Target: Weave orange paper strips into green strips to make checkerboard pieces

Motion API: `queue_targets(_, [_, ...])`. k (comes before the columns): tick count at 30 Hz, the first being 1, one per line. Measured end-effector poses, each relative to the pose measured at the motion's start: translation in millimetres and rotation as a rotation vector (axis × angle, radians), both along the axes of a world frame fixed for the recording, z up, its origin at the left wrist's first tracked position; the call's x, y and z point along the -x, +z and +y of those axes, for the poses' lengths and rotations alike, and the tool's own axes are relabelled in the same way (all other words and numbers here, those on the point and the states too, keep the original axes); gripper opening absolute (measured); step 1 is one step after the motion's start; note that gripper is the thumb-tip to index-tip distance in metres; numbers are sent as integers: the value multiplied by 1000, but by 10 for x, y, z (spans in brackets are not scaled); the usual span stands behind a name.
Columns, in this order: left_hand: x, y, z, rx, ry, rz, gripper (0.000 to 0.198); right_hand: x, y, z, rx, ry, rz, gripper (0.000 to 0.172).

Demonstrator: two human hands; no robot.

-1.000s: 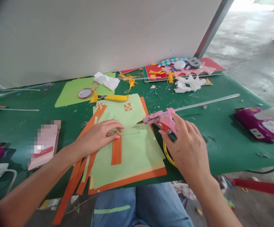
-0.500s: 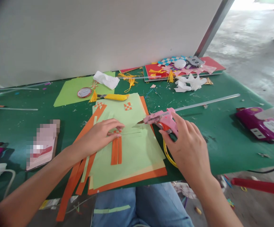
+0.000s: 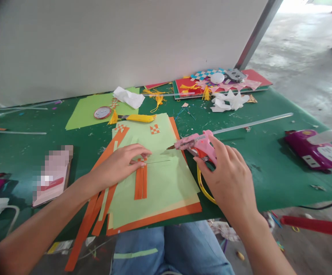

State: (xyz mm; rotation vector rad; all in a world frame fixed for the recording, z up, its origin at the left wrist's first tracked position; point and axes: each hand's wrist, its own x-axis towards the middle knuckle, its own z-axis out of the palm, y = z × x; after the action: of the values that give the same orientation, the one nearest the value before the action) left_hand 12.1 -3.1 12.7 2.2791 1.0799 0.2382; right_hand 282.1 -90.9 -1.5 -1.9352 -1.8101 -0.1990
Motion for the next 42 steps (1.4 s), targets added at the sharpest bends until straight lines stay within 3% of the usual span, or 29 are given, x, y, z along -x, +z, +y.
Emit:
queue_targets(3, [-7,22,-5,-29,-25,26,14,2,-12,5,4,-5,-5,57])
queue_targets(23, [130,-24,-96,-252,-215,127,25,8,-8,13,18,-12,26,57])
queue_targets(34, [209,-83,-82,-285,-277,127,22,-1,-8,4,18,-5,17,57])
queue_targets(42, [201,-41,-84,-331,-360,158,22,-1,6,1,16,-6,10,56])
